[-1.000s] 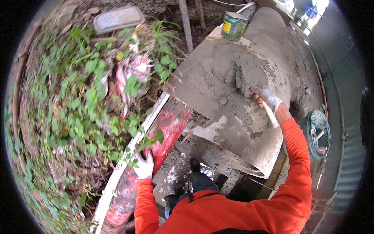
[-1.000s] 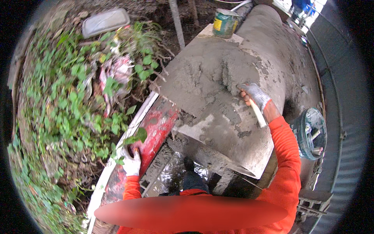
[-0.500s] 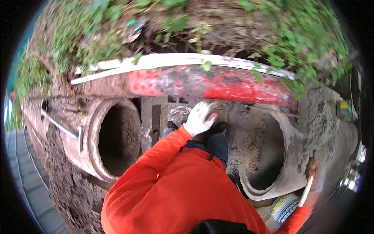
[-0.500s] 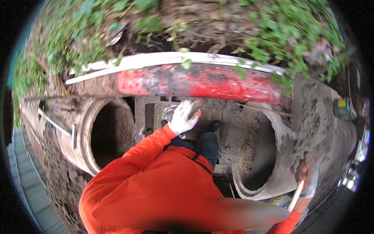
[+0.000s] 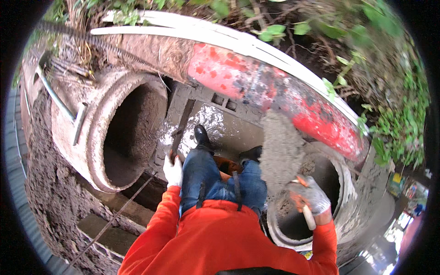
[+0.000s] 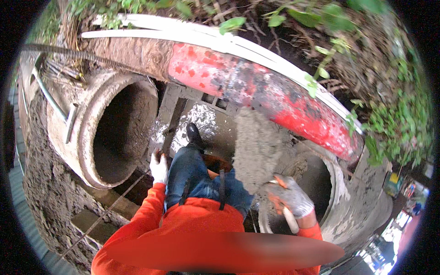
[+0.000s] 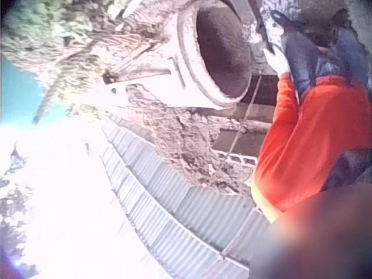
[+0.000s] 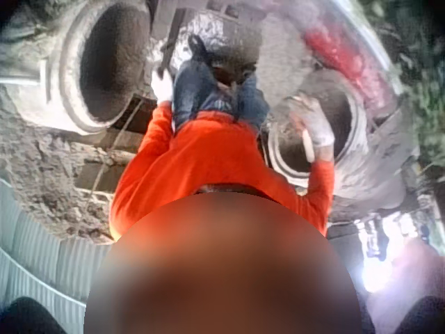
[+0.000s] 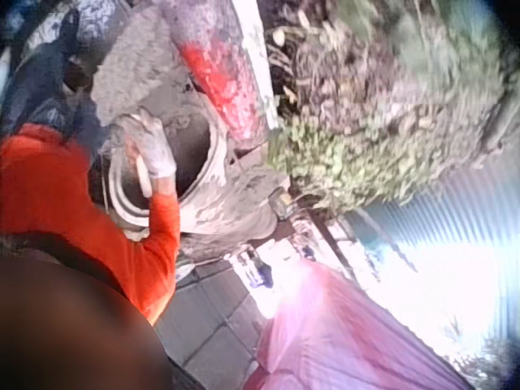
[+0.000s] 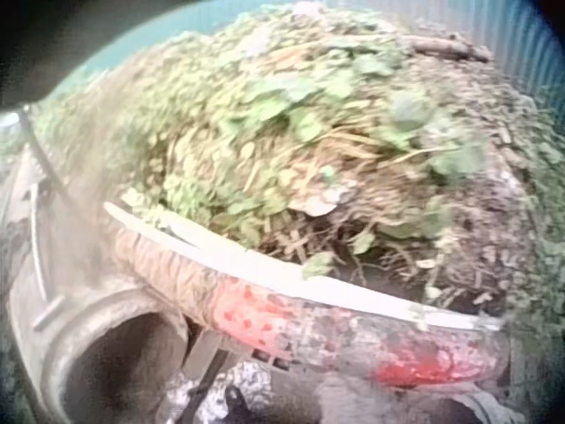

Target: The person scoops wet cement from a mixing container with a trowel and applies it to the interior walls of a large pipe. The person repeatedly smooths the cement along the pipe's inner surface and around a red pipe section.

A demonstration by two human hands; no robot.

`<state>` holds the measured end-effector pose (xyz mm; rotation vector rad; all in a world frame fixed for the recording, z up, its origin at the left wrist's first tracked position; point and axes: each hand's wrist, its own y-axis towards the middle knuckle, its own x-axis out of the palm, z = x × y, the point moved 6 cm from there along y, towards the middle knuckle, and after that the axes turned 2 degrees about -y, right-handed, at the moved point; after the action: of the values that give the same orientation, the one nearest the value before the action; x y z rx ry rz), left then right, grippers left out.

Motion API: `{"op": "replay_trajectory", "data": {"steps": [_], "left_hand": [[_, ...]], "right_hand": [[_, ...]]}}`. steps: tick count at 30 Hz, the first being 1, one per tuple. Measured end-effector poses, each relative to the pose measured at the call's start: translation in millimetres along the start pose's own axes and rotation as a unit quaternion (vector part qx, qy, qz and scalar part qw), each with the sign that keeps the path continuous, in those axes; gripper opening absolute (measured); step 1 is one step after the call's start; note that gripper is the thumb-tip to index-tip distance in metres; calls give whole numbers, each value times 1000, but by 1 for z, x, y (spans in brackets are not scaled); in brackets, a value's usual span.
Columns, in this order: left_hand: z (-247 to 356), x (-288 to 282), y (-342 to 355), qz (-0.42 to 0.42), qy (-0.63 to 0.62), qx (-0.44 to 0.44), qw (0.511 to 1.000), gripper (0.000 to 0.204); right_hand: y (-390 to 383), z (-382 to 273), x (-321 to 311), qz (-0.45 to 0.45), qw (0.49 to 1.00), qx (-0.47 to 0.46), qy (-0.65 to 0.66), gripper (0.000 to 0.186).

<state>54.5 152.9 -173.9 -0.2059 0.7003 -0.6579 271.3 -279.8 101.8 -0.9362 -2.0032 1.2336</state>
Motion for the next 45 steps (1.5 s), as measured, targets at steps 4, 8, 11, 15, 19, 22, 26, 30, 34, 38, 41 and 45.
{"op": "replay_trajectory", "data": {"steps": [4,8,11,15,19,22,26,30,34,38,41,45], "left_hand": [[-79,-19,-32,47,-35,-46,997,45],[-76,-14,-67,22,23,-49,998,43],[-78,-14,-72,10,88,-8,996,49],[-88,-22,-85,25,131,-22,991,52],[-92,-22,-83,26,115,-31,993,50],[-96,-12,-79,4,120,-27,992,52],[-83,-11,-77,6,168,-27,985,54],[-87,-17,-80,-10,184,-32,982,55],[-91,-17,-76,-34,160,-47,985,55],[-95,-5,-66,-43,124,-27,991,54],[-81,-2,-65,-46,157,-21,986,53],[-47,-19,-67,16,158,16,987,51]], "right_hand": [[113,3,8,-91,979,-135,-124,43],[223,-21,11,-97,980,-66,-159,38],[316,-29,-11,-99,964,-78,-232,39],[424,-58,-27,-45,935,-106,-335,37],[540,-58,-39,80,844,-214,-485,28],[586,-39,-41,222,650,-356,-634,26],[581,4,0,306,668,-338,-588,42],[523,48,21,248,835,-298,-390,55],[571,124,-42,314,904,-221,-187,31],[647,173,-81,186,978,-96,10,23],[663,171,-29,200,973,-66,91,32],[585,114,58,284,958,-43,-8,38]]}}
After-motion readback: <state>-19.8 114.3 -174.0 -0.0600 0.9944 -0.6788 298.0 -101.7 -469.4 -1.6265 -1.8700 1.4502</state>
